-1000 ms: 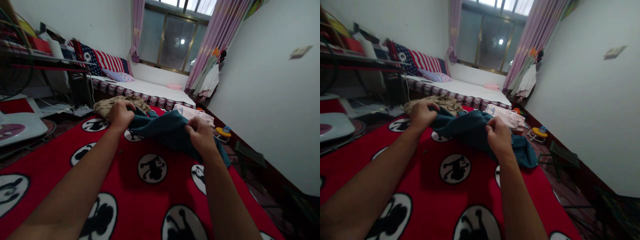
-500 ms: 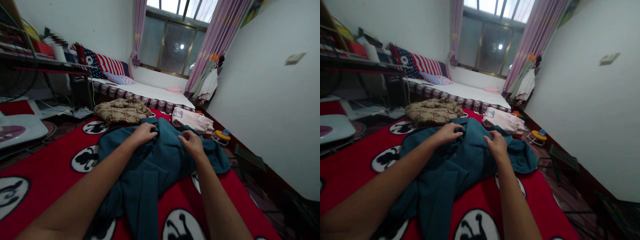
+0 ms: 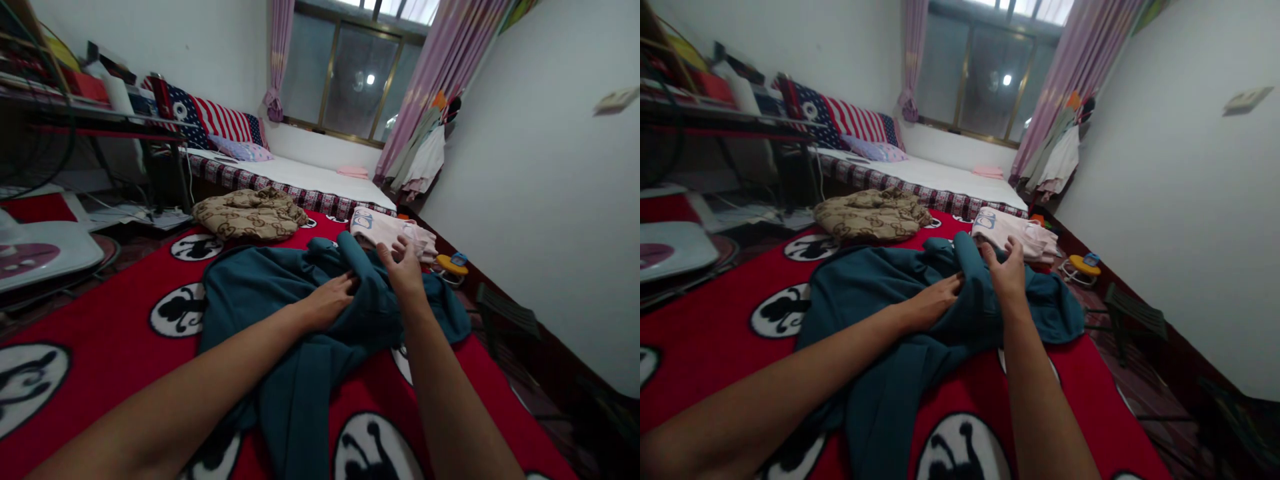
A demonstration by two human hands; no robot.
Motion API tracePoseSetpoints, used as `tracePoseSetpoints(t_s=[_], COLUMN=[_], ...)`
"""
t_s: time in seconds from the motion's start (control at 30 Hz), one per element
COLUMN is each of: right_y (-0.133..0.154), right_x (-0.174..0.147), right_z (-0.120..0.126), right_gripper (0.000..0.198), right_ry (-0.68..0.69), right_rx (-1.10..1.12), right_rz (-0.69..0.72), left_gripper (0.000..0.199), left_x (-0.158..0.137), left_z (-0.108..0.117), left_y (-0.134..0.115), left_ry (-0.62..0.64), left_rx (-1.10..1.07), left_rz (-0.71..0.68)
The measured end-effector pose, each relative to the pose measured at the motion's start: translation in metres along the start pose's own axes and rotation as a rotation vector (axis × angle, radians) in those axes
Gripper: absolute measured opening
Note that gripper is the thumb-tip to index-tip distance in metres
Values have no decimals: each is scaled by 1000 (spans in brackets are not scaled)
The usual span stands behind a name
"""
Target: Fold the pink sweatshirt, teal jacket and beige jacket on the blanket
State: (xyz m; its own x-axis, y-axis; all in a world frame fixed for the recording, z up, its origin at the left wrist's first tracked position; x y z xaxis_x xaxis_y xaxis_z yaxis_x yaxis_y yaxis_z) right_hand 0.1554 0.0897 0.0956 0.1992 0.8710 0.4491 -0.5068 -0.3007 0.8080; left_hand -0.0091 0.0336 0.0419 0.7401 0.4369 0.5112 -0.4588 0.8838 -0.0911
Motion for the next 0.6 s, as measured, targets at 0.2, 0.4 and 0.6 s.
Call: tracePoseSetpoints(t_s=[0.2,0.4,0.6], right_y=[2,-28,4], right_x=[-16,-12,4], right_z=[-3,-8,43], right_gripper=[99,35,30], right_ry=[193,220,-551], right_rx=[-411,-457,237], right_rz=[51,-45,60], left_gripper=[19,25,74], left_x=[6,1,-20], left_z=[-10,-4,11], left_y=[-22,-3,46], left_ry=[124,29,-71], left_rx=[81,-132,130], left_rz=[-164,-38,518])
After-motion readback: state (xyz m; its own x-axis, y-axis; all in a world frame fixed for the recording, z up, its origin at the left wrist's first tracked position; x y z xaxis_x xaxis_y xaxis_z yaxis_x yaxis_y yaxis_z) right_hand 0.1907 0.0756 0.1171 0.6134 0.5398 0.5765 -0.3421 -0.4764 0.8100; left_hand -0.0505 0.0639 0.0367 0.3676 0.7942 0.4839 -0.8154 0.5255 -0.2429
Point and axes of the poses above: each hand's wrist, its own x-axis towards the middle knuckle, its own z-axis out of the back of the hand, y = z × x, the point moved 2 cm from there along x, towards the middle knuckle, and after that the axes turned 3 degrees about -z, right-handed, at the moved point
